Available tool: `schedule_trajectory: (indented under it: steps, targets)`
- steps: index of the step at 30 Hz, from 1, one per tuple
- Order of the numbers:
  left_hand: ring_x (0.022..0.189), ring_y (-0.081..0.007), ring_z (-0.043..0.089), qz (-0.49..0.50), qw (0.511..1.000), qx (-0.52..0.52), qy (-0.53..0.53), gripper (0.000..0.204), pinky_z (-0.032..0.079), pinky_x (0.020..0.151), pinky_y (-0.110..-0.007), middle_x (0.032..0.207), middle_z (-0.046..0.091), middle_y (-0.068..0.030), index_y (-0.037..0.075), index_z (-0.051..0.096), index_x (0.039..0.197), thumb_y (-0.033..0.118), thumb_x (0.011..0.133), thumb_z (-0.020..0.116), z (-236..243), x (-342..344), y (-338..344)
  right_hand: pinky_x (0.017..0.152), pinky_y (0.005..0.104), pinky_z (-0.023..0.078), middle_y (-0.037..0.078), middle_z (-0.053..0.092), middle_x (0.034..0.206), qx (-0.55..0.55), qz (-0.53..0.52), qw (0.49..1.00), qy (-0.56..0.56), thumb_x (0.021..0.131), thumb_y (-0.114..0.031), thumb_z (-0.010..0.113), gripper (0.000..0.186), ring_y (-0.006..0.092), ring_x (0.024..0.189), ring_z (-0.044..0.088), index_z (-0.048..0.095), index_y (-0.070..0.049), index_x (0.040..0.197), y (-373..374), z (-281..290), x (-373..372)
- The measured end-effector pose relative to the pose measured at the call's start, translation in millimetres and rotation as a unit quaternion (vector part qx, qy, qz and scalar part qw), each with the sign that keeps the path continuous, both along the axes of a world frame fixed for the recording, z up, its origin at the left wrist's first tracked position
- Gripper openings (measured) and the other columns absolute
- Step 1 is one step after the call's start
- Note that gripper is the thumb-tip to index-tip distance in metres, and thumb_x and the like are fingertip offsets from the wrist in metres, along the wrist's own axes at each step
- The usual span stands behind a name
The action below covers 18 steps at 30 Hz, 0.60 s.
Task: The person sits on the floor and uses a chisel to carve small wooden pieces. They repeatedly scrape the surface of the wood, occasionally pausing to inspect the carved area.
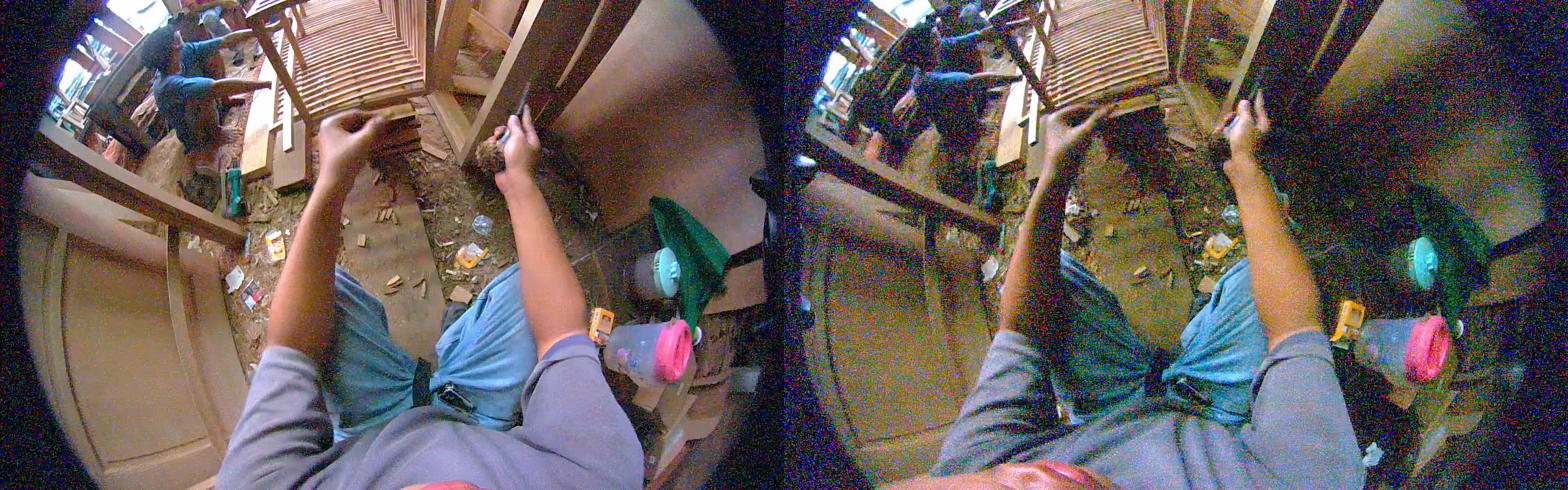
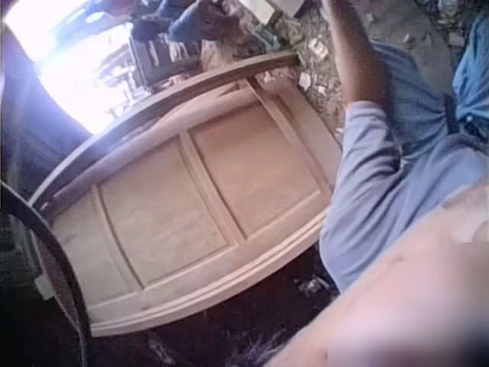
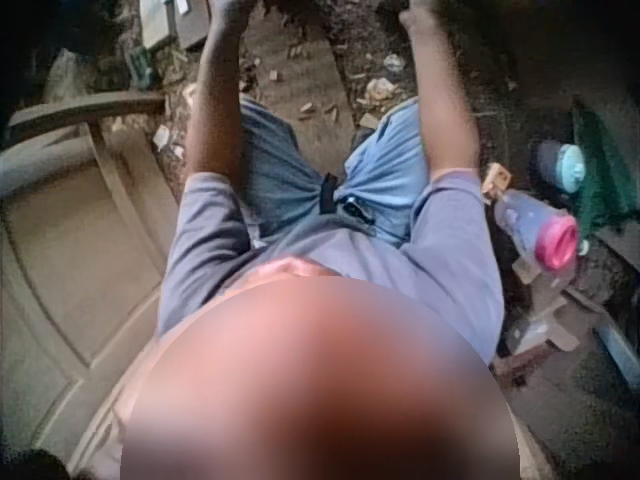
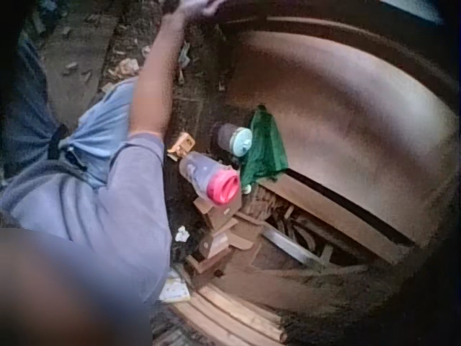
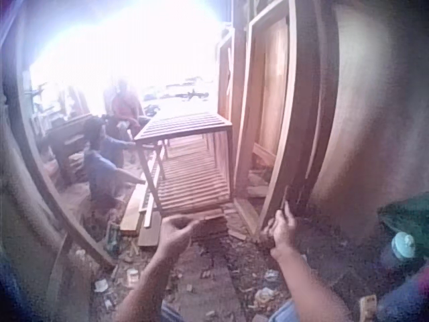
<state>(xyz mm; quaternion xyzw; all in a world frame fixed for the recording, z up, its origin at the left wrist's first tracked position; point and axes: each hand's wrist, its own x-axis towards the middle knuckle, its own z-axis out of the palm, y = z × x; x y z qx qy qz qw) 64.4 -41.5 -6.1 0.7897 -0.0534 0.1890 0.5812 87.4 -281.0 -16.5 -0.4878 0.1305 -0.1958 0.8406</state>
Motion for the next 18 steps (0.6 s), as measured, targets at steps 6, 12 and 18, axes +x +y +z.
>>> schedule_trajectory:
  steps: [6,12,18]
  targets:
    - [0.063,-0.0096,0.059,0.051,0.997,-0.054,-0.035,0.026,0.048,0.06,-0.024,0.074,0.068,-0.0059,-0.004,0.069,0.086,0.02,0.077,0.072,-2,7,6,0.043,0.0292,0.045,0.003,0.054,0.066,-0.127,0.393,0.911,-0.017,0.093,-0.014,0.051,0.042,0.0135,0.048,0.051,0.045,-0.017,0.135,26,-28,-25]
    - [0.069,-0.0121,0.064,0.085,0.995,0.032,-0.038,0.018,0.051,0.065,-0.026,0.08,0.07,-0.0092,-0.002,0.069,0.089,0.013,0.078,0.07,4,-3,6,0.057,0.0213,0.045,-0.004,0.052,0.068,-0.247,0.423,0.872,-0.001,0.093,-0.014,0.051,0.038,0.0055,0.06,0.049,0.051,-0.017,0.131,59,3,-61]
    - [0.066,-0.0149,0.066,0.084,0.989,0.107,-0.059,0.015,0.052,0.064,-0.028,0.076,0.07,-0.0101,0.0,0.07,0.084,0.011,0.075,0.07,8,-6,8,0.097,0.0267,0.037,0.007,0.06,0.116,-0.29,0.405,0.866,-0.048,0.092,-0.013,0.052,0.036,0.0138,0.106,0.053,0.053,-0.011,0.128,58,-27,-51]
